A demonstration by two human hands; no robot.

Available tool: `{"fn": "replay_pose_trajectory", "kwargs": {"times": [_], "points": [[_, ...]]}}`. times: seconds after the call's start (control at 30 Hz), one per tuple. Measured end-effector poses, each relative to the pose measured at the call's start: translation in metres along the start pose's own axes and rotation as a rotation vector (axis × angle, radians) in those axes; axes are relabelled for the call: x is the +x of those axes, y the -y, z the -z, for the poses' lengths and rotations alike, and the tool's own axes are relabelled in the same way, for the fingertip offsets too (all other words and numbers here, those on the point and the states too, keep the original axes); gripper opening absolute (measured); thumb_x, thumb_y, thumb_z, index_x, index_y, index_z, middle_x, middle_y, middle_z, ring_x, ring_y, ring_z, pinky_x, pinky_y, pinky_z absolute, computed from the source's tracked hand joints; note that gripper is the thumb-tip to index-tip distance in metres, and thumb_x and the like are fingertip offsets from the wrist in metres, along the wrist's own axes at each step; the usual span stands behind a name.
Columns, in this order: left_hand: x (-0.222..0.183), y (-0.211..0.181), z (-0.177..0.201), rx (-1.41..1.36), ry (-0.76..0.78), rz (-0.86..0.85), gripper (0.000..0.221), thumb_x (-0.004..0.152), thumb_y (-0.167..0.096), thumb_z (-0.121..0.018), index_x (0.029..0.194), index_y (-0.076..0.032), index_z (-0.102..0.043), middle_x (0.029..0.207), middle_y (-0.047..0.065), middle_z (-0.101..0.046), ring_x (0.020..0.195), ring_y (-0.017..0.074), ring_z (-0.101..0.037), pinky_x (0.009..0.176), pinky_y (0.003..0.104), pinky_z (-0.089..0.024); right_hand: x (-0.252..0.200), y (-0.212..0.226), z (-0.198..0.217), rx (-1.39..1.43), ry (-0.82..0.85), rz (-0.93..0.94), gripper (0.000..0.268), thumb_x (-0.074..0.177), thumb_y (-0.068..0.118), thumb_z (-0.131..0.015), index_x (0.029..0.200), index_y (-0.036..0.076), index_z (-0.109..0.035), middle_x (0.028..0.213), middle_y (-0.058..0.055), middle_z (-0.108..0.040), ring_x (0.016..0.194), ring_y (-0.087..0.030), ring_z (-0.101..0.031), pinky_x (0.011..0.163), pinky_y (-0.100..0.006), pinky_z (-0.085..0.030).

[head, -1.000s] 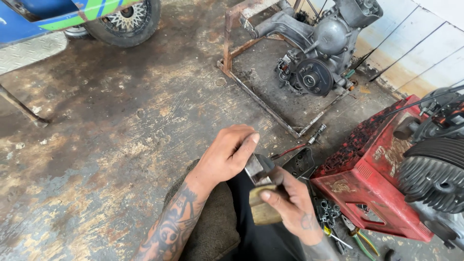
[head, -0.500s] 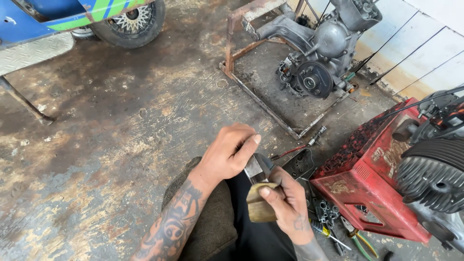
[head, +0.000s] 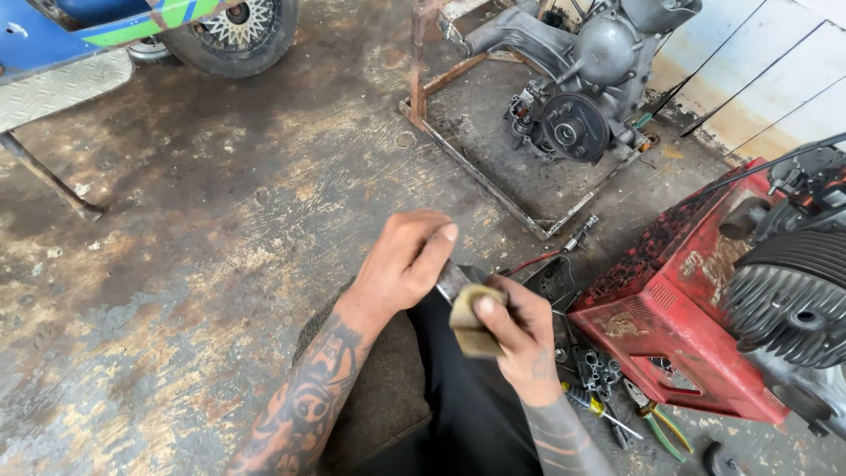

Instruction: Clean a motorcycle engine component, such as a clutch basket, using a wire brush to remove debris.

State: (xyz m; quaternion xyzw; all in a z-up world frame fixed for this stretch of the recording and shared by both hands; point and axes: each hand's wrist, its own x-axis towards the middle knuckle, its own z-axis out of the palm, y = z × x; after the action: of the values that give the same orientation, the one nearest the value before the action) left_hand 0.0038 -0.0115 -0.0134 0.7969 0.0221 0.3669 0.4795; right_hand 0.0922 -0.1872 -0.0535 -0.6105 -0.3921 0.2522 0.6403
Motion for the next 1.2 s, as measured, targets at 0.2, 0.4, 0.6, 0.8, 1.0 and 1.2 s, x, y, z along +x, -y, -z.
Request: {"fn": "replay_pose_trajectory", "kwargs": {"times": [0.2,0.4,0.6,0.8,1.0,1.2], "points": [[-0.001,0.003,0.007,-0.064,-0.004,0.068,0.043,0.098,-0.015,-0.051,0.059,-0.003,-0.038,0.057,0.004,-0.042,0.053,0.0155,-0.030,0.053,0.035,-0.031,-0.008,0.001,0.005,-0.100,0.126,0.070,0.017,0.092,0.013,-0.066,0.083,0.001,-0.058,0.087,-0.004,-0.052,0.073,-0.014,-0.045,0.067,-0.025,-0.040],[-0.006,0.018,0.001,-0.024,0.015,0.102,0.044,0.102,-0.022,-0.045,0.060,-0.010,-0.043,0.058,0.001,-0.045,0.049,0.0124,-0.033,0.046,0.031,-0.032,0.007,0.005,-0.010,0.222,-0.024,-0.104,0.017,0.094,0.004,-0.059,0.096,-0.010,-0.069,0.071,-0.008,-0.064,0.061,-0.012,-0.059,0.058,-0.025,-0.056],[0.003,0.021,0.005,-0.046,0.031,0.112,0.044,0.099,-0.024,-0.047,0.057,-0.012,-0.040,0.054,0.000,-0.043,0.047,0.0131,-0.030,0.047,0.033,-0.029,0.002,0.003,0.009,-0.150,0.148,0.143,0.021,0.093,0.017,-0.063,0.081,0.001,-0.059,0.083,-0.005,-0.054,0.072,-0.015,-0.047,0.067,-0.028,-0.041],[-0.002,0.000,0.004,-0.073,-0.053,0.111,0.042,0.101,-0.018,-0.046,0.064,0.001,-0.041,0.061,0.006,-0.045,0.056,0.0147,-0.032,0.054,0.035,-0.034,0.011,0.009,-0.017,-0.088,-0.052,0.066,0.028,0.090,0.011,-0.065,0.069,0.004,-0.049,0.064,0.002,-0.045,0.059,-0.009,-0.035,0.054,-0.025,-0.032],[-0.001,0.023,0.005,-0.059,-0.017,0.196,0.046,0.100,-0.028,-0.045,0.056,-0.013,-0.041,0.050,-0.002,-0.040,0.043,0.0127,-0.028,0.044,0.032,-0.029,-0.006,0.008,-0.010,-0.395,0.032,0.232,0.015,0.091,0.014,-0.061,0.092,-0.001,-0.057,0.085,-0.008,-0.053,0.068,-0.018,-0.048,0.063,-0.029,-0.044],[-0.002,0.011,-0.005,-0.067,-0.096,0.055,0.050,0.101,-0.029,-0.044,0.056,-0.007,-0.041,0.055,0.003,-0.042,0.048,0.0147,-0.030,0.048,0.034,-0.029,0.002,0.013,-0.019,-0.370,-0.068,0.154,0.031,0.087,0.017,-0.068,0.069,0.004,-0.046,0.064,-0.001,-0.042,0.055,-0.012,-0.032,0.049,-0.026,-0.031]]}}
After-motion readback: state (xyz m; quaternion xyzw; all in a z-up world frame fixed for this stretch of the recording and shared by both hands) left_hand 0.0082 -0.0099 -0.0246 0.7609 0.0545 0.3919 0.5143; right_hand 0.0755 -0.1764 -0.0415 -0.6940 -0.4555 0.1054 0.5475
